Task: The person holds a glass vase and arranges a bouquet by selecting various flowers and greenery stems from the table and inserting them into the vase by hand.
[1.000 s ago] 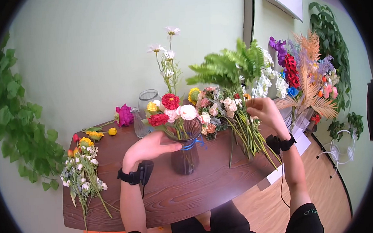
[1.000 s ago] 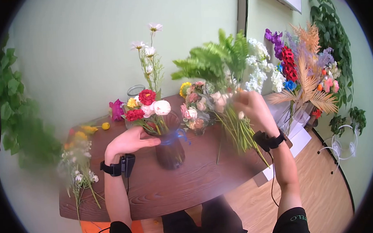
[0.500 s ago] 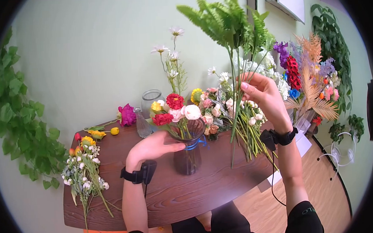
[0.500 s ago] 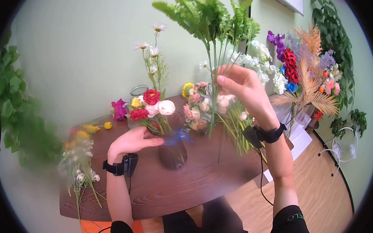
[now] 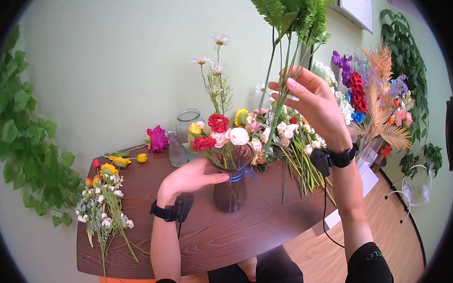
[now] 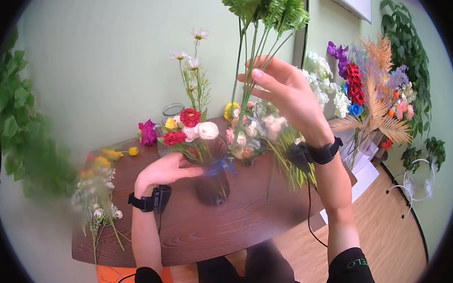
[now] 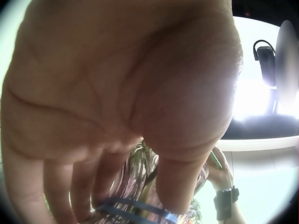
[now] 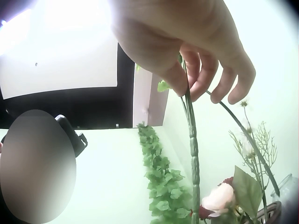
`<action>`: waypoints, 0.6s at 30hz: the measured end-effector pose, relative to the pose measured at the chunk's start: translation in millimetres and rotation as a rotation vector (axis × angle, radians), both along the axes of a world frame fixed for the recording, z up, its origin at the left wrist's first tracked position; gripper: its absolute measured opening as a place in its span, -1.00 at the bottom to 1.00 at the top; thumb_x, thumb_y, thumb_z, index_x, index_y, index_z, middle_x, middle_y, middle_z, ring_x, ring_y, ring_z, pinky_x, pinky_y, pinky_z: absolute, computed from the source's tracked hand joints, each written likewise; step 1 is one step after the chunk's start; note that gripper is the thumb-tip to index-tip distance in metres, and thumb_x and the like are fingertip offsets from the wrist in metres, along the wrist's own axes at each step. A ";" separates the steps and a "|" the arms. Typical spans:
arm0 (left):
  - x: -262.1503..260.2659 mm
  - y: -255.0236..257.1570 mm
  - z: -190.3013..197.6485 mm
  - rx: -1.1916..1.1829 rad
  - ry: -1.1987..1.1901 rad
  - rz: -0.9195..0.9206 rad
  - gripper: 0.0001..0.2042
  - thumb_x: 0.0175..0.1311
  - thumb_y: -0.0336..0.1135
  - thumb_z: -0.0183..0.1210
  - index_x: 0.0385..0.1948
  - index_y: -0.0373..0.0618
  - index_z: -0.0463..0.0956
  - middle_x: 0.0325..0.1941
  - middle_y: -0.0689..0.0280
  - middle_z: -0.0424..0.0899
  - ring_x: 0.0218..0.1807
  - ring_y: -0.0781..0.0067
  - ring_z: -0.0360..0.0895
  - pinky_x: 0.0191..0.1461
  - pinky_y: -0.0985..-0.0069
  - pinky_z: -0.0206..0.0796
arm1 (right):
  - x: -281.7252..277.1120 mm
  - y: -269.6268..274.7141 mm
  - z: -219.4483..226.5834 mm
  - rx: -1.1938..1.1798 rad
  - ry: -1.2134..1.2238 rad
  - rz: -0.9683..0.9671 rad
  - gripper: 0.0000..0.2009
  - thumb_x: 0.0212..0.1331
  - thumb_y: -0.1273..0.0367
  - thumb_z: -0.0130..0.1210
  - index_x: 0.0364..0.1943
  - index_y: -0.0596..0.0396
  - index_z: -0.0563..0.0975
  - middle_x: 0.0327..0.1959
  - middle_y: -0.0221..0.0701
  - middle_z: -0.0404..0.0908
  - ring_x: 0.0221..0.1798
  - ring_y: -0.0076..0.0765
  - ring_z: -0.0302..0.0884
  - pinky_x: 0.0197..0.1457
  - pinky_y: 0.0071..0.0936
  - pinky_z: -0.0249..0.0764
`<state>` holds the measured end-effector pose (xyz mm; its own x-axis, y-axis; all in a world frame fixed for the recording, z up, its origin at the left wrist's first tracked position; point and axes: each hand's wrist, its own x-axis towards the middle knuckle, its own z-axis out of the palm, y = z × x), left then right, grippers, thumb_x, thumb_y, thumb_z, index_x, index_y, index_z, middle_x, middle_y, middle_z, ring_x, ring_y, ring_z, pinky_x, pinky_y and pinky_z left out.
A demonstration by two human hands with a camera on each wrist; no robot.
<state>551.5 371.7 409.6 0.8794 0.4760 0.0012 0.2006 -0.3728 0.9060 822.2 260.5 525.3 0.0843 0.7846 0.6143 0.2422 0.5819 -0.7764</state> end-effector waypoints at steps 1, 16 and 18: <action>-0.3 0.7 -1.3 -0.005 -0.001 0.000 -0.49 0.27 -0.19 0.27 0.13 -0.37 0.40 0.10 0.13 0.60 0.12 0.41 0.53 0.22 0.48 0.35 | -0.8 2.0 -1.2 0.002 0.070 0.073 -0.71 0.34 0.32 0.11 0.06 0.15 0.48 -0.05 -0.41 0.59 0.03 -0.36 0.60 0.02 -0.42 0.56; 0.5 -3.4 7.2 0.045 0.078 0.022 -0.49 0.28 -0.20 0.27 0.15 -0.35 0.38 0.15 0.13 0.56 0.16 0.39 0.49 0.26 0.46 0.31 | 0.4 -6.2 -2.3 0.010 -0.153 -0.116 -0.73 0.30 0.31 0.17 -0.01 0.15 0.53 -0.15 -0.47 0.63 -0.06 -0.62 0.53 0.05 -0.61 0.42; 0.2 -2.4 5.8 0.047 0.074 0.021 -0.49 0.28 -0.20 0.27 0.16 -0.35 0.38 0.16 0.13 0.56 0.16 0.39 0.49 0.26 0.46 0.31 | -0.2 -7.5 -2.5 0.033 -0.160 -0.121 -0.73 0.30 0.31 0.17 -0.02 0.15 0.54 -0.14 -0.46 0.63 -0.05 -0.62 0.53 0.08 -0.60 0.41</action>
